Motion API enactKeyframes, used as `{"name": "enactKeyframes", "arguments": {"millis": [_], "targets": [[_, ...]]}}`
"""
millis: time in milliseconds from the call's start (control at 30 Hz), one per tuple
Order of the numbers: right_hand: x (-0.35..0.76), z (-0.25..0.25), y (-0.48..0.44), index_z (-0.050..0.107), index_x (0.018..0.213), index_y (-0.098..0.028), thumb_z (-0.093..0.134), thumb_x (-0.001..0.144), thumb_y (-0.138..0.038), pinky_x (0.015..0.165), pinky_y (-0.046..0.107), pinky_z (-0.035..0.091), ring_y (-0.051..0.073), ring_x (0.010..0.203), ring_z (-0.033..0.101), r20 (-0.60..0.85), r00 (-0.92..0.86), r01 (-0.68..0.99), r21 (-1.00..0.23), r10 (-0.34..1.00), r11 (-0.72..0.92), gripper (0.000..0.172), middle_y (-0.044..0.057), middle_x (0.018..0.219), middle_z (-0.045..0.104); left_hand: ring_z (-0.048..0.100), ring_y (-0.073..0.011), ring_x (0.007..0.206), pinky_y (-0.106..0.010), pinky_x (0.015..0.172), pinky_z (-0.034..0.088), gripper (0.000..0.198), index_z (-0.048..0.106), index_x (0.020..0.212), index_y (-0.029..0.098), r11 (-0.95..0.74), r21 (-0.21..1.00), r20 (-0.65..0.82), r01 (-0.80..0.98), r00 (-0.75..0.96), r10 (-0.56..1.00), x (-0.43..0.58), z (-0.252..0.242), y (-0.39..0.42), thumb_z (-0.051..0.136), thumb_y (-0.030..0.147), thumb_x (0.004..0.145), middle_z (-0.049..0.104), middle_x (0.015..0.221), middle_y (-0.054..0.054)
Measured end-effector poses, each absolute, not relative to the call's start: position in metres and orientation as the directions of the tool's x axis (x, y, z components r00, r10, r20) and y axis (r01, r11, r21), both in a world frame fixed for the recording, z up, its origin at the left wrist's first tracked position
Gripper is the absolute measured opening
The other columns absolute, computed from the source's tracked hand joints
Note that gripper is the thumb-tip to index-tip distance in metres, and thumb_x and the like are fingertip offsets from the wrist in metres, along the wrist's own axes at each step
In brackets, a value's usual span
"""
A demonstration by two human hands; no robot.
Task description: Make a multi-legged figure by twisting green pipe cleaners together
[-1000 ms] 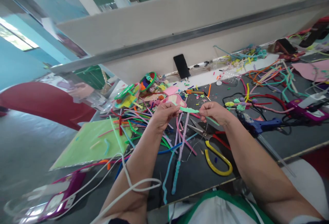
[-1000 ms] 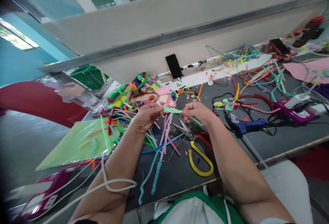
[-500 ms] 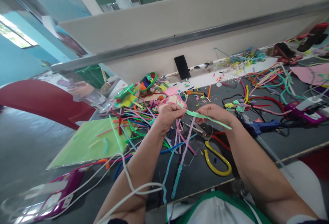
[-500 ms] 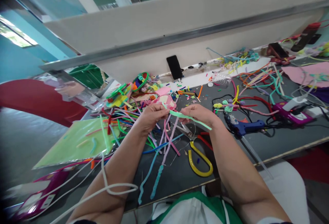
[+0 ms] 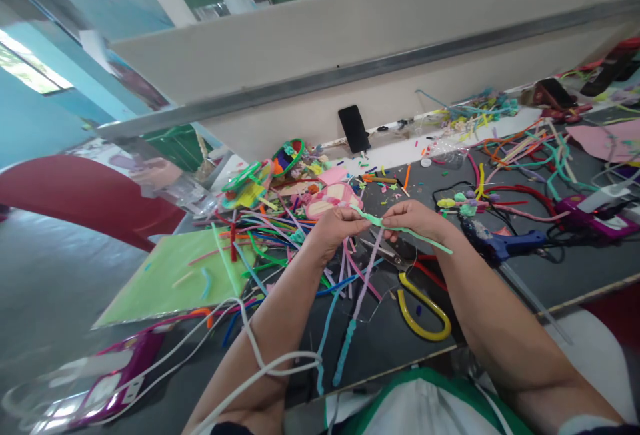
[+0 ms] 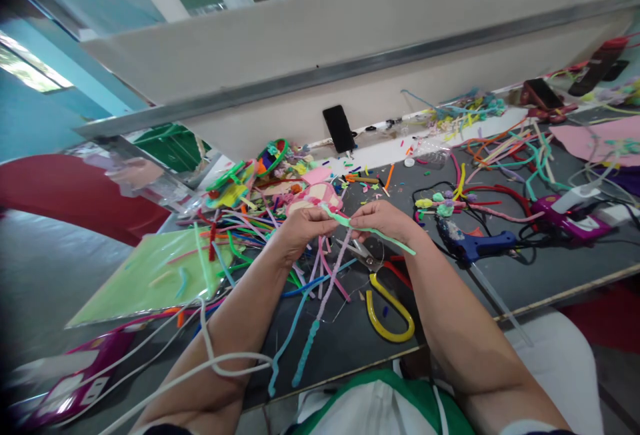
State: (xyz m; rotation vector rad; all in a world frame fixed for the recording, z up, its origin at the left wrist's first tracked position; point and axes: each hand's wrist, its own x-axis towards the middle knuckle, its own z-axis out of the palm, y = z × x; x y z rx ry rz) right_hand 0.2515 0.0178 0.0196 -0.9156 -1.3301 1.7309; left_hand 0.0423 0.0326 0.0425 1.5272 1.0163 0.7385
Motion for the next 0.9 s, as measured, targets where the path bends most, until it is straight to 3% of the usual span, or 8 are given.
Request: {"name": "enactKeyframes", "arguments": {"millis": [133,200,300,367,467,633,900], "targets": [[0.251,0.015,0.020,0.070,0.079,-0.010,0.079,0.063,-0.038,0.057,0.024,0.051,0.011,0.054,0.062,-0.080,-0.469,-0.146,-0.975,0.879,-0.166,0.033,0.005,0.065,0.070,0.049,-0.0104,0.054,-0.024,0.055,0.036,0.024,0.068,0.068,0.012,-0.076,0.958,-0.055,0.278,0.434,0.899,0.041,0.042,0.034,0.072,0.036,0.067,0.058,0.057,0.000],[0.252,0.014,0.021,0.070,0.078,-0.010,0.078,0.064,-0.039,0.057,0.023,0.050,0.011,0.054,0.062,-0.080,-0.465,-0.141,-0.976,0.882,-0.163,0.033,0.005,0.065,0.070,0.055,-0.0148,0.061,-0.026,0.060,0.040,0.024,0.069,0.072,0.013,-0.189,0.900,0.012,0.393,0.410,0.912,0.038,0.046,0.035,0.072,0.037,0.067,0.062,0.063,-0.003],[0.252,0.013,0.021,0.069,0.076,-0.010,0.077,0.066,-0.042,0.056,0.022,0.049,0.010,0.053,0.060,-0.077,-0.470,-0.127,-0.980,0.879,-0.153,0.034,0.005,0.065,0.070,0.059,-0.0257,0.094,-0.036,0.083,0.043,0.032,0.070,0.092,0.018,-0.471,0.642,0.335,0.604,0.332,0.882,0.034,0.057,0.031,0.075,0.033,0.064,0.068,0.095,-0.009],[0.251,0.013,0.021,0.069,0.076,-0.010,0.076,0.067,-0.043,0.056,0.022,0.049,0.010,0.053,0.060,-0.069,-0.484,-0.119,-0.982,0.873,-0.144,0.035,0.005,0.065,0.069,0.050,-0.0292,0.115,-0.043,0.100,0.033,0.043,0.066,0.107,0.021,-0.618,0.419,0.483,0.665,0.413,0.772,0.035,0.062,0.027,0.075,0.031,0.066,0.063,0.117,-0.010],[0.251,0.012,0.020,0.068,0.076,-0.010,0.075,0.068,-0.044,0.056,0.022,0.048,0.010,0.053,0.060,-0.049,-0.504,-0.117,-0.985,0.862,-0.124,0.036,0.005,0.066,0.070,0.045,-0.0289,0.123,-0.047,0.108,0.019,0.035,0.066,0.111,0.023,-0.746,0.244,0.424,0.619,0.624,0.656,0.039,0.064,0.020,0.066,0.029,0.076,0.064,0.120,-0.008],[0.250,0.011,0.020,0.067,0.074,-0.011,0.076,0.065,-0.048,0.054,0.023,0.047,0.009,0.050,0.058,-0.058,-0.516,-0.109,-0.985,0.854,-0.132,0.039,0.004,0.064,0.069,0.054,-0.0283,0.110,-0.051,0.108,0.011,0.022,0.071,0.100,0.025,-0.750,0.236,0.361,0.618,0.661,0.658,0.043,0.057,0.022,0.056,0.028,0.084,0.071,0.101,-0.008],[0.247,0.005,0.023,0.069,0.074,-0.011,0.077,0.062,-0.048,0.045,0.020,0.041,0.007,0.043,0.053,-0.067,-0.476,-0.094,-0.988,0.877,-0.127,0.040,0.004,0.062,0.070,0.060,-0.0246,0.090,-0.048,0.104,0.017,0.020,0.073,0.093,0.026,-0.759,0.266,0.338,0.594,0.680,0.651,0.040,0.053,0.026,0.057,0.034,0.084,0.073,0.090,-0.007]]}}
